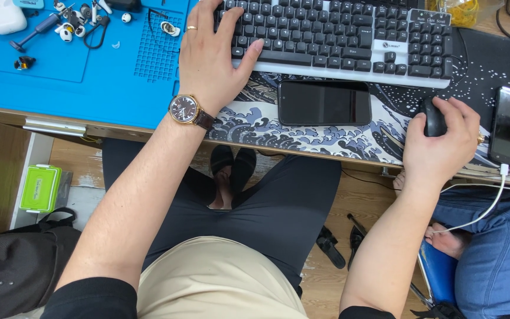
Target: A person at a repair bench is inspecting and testing vintage and modern mobile phones, including checking battery compartments and connecting chargers.
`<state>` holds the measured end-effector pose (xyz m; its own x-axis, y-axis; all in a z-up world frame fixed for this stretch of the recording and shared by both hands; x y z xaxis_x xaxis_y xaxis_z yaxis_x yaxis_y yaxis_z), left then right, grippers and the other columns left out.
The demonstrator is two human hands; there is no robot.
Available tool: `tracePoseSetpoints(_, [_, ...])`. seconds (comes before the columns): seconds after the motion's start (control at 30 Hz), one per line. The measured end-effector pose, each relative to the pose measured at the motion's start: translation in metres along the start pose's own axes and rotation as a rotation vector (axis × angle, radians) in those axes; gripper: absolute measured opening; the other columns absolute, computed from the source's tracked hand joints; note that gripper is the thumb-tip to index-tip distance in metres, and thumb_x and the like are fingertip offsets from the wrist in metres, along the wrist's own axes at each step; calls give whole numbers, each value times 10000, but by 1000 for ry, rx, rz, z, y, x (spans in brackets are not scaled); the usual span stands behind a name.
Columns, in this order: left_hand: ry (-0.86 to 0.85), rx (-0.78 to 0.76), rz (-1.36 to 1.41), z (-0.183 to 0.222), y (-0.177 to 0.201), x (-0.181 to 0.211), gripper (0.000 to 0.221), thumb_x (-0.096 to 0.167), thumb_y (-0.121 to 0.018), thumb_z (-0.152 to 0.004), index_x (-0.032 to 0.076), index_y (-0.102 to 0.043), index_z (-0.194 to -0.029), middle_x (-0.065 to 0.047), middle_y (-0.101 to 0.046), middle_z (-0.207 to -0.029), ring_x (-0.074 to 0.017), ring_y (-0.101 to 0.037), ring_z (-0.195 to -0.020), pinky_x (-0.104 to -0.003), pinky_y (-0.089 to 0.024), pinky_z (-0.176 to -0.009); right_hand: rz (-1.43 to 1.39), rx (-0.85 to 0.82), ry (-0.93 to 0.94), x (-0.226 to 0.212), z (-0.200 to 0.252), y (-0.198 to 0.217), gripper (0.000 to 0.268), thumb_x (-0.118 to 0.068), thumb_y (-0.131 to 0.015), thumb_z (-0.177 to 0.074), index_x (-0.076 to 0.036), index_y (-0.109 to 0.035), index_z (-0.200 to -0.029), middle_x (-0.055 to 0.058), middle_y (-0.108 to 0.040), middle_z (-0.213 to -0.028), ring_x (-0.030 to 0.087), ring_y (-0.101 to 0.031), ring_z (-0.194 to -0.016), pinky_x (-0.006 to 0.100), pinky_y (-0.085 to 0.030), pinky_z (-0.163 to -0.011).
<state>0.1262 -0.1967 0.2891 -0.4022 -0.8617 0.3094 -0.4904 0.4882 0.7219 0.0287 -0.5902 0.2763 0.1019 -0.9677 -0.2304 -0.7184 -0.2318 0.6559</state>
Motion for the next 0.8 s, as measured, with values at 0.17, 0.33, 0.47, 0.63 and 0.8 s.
tracePoseSetpoints(0.17, [16,-8,-10,1,-2,-1,469,502,-587,-1066,129,-625,-1348,-144,-467,-1422,-351,-439,-1334,-520,-542,-951,-1,-7,-20,-4,-1,2,281,-34,-757,-894,-20,-817,-1168,138,-688,-1203,327,-692,-1089,480,-550,-896])
tracePoseSetpoints(0.33, [4,1,-16,0,-2,-2,465,506,-588,-1067,130,-628,-1338,-143,-476,-1409,-350,-456,-1314,-512,-542,-937,-31,-28,6,-6,-2,3,279,-15,-752,-909,10,-799,-1184,165,-669,-1215,345,-684,-1105,483,-543,-917])
tracePoseSetpoints(0.47, [2,5,-6,1,-1,-1,451,494,-596,-1065,129,-630,-1328,-141,-474,-1404,-349,-459,-1304,-507,-545,-914,-35,-26,3,-6,-2,3,287,-14,-751,-905,17,-801,-1185,173,-673,-1210,347,-685,-1109,485,-545,-921])
tracePoseSetpoints(0.63, [5,-1,-23,1,-2,-2,455,496,-603,-1068,134,-619,-1343,-145,-483,-1390,-350,-464,-1290,-499,-541,-921,-25,-21,-28,-8,-2,3,277,-14,-735,-901,-2,-798,-1171,150,-672,-1211,328,-683,-1113,476,-543,-909])
tracePoseSetpoints(0.8, [11,0,-24,1,-3,-3,450,490,-624,-1065,140,-621,-1346,-142,-479,-1400,-355,-462,-1300,-506,-541,-931,-18,-18,-10,-4,-2,1,275,-13,-743,-904,1,-798,-1173,158,-673,-1209,334,-681,-1109,480,-544,-907])
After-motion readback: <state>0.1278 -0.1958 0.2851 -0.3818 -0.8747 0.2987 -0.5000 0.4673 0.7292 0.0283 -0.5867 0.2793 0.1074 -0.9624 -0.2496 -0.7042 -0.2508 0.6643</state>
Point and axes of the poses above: each hand's wrist, its own z-axis away from the middle knuckle, its own y-axis out of the back of the hand, x = y × z, the point moved 1 cm from there along -z, towards the middle knuckle
